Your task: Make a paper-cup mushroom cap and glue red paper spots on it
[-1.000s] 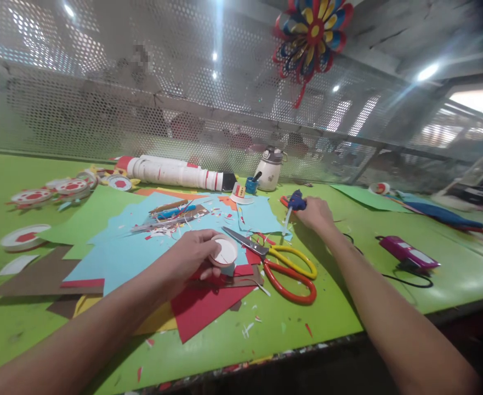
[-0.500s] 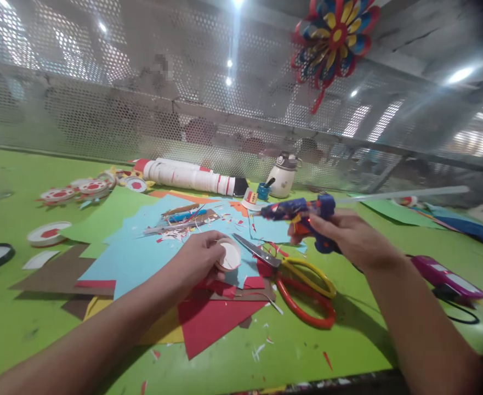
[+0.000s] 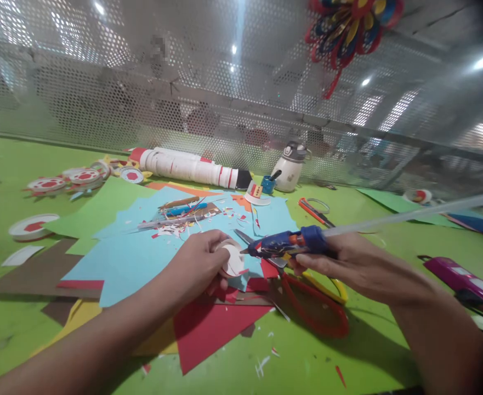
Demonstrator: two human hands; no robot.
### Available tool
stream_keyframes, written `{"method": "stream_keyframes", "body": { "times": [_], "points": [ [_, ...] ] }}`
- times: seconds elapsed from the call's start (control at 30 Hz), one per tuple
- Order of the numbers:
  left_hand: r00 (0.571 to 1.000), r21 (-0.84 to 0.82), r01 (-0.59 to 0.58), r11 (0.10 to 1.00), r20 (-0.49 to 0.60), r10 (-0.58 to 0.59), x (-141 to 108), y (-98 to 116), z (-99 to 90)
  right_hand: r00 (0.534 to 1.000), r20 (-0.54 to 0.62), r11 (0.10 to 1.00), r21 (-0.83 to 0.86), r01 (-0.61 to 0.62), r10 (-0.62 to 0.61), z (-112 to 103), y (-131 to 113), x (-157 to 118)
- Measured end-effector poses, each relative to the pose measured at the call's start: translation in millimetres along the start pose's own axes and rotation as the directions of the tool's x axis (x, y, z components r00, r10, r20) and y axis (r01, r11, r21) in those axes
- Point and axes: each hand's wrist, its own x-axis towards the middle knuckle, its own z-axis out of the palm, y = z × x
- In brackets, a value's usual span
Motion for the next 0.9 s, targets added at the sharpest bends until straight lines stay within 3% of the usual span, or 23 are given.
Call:
{"method": "stream_keyframes", "body": {
  "times": [0.47,0.9],
  "points": [
    [0.999,0.057,-0.033,0.998,-0.019,0.034,3,-7,-0.2,1.0,-0.013,0.999,-0.046,0.021,-0.022,9,-8,3],
    [1.0,0.064,0.014,0.998,-0.015,-0.013,5,-8,-0.8,0.997,-0.068,0.987,-0.154,-0.035,0.025,18,-11,-5]
  ]
}}
